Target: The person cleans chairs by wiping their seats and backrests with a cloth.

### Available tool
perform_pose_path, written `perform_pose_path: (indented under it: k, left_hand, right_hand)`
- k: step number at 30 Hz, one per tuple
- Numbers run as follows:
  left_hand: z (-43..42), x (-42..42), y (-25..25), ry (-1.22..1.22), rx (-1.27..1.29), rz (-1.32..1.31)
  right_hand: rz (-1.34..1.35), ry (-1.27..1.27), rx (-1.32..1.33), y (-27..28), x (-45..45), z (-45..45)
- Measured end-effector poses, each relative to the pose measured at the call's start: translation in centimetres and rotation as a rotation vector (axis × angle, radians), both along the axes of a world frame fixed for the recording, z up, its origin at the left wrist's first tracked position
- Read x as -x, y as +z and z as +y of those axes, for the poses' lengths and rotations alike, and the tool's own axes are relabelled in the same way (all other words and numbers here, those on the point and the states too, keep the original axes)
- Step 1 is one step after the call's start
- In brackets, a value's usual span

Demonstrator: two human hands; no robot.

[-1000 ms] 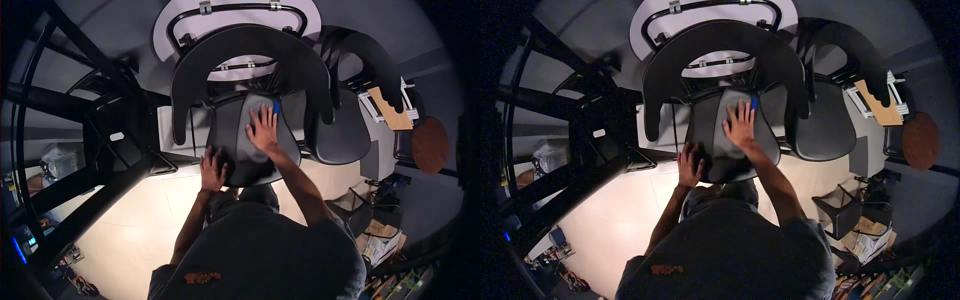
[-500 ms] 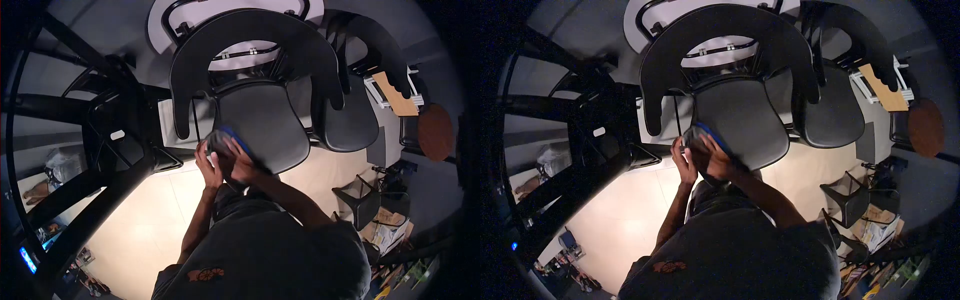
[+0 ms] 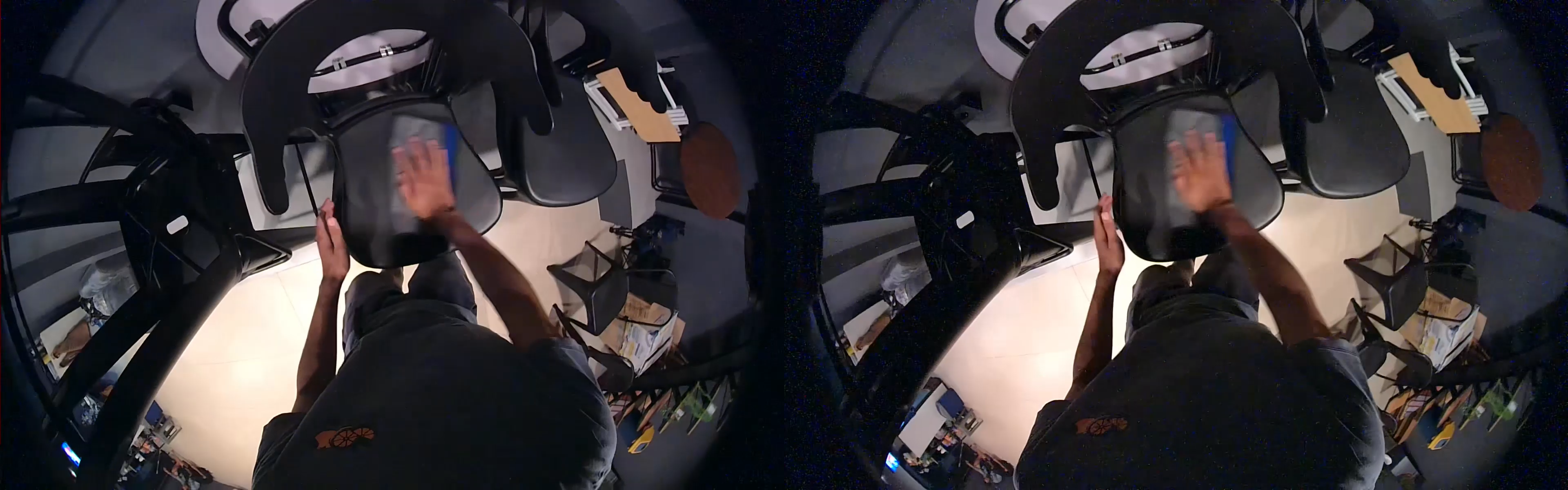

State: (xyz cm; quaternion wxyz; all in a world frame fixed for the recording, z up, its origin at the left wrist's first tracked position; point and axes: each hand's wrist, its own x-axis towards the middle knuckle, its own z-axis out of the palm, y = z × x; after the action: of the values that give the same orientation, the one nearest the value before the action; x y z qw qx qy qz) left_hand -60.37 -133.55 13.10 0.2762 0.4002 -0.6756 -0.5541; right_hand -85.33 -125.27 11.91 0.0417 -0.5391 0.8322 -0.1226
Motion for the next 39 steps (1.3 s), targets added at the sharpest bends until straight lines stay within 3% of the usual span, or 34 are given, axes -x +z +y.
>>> perform_pose_path:
  k: [2,4,6,7,8,12,14,16,20,25,27,29,31,37,39]
  left_hand:
    - [-0.5,0.1,0.1,0.038,0.095,-0.041]
    - [-0.8,0.5,1.2,0.061,0.152,-0.103]
    - [-1.2,0.8,0.7,0.039,0.167,-0.114]
    - [-1.1,1.2,0.4,0.042,0.199,-0.124]
    - [-0.7,1.8,0.0,0.022,0.185,-0.111]
    - [0.1,3.6,-0.8,-0.052,0.335,-0.175]
    - [0.6,4.2,-1.2,-0.059,0.358,-0.193]
    - [1.1,4.6,-1.5,-0.061,0.412,-0.248]
    - [1.3,4.7,-2.3,-0.065,0.429,-0.253]
    - [1.2,4.0,-1.9,-0.079,0.415,-0.166]
    - [0.8,4.7,-2.4,-0.096,0.448,-0.175]
    - [0.3,5.5,-2.6,-0.102,0.474,-0.166]
    - [0.7,5.1,-2.7,-0.102,0.467,-0.191]
    - [1.0,4.7,-2.2,-0.124,0.465,-0.206]
    - [1.2,5.3,-2.0,-0.122,0.450,-0.189]
  right_hand:
    - [-0.112,0.075,-0.071,0.6,-5.3,-2.2]
    - [-0.248,0.404,0.359,-2.3,-11.5,-1.1]
    - [0.236,0.555,0.000,-1.9,-13.7,1.7]
    - [-0.236,0.524,0.183,-0.4,-13.4,3.4]
    - [-0.187,0.526,0.157,-1.0,-13.1,5.3]
    - [-0.097,0.434,-0.006,-1.7,-6.0,16.5]
    - [0.058,0.196,0.113,-4.0,-3.0,21.5]
    - [-0.168,0.021,0.216,-3.1,-1.0,23.1]
    - [-0.192,-0.131,0.211,-1.0,2.1,19.4]
    - [0.058,-0.241,0.145,-1.3,7.5,8.5]
    - [-0.216,-0.373,-0.084,-1.4,10.5,2.6]
    - [-0.212,-0.488,0.184,-3.8,11.7,-2.2]
    - [-0.172,-0.557,0.235,-5.7,12.2,-5.1]
    - [-0.043,-0.500,0.048,-2.2,9.1,6.8]
    - [-0.027,-0.596,0.157,-2.8,7.2,11.5]
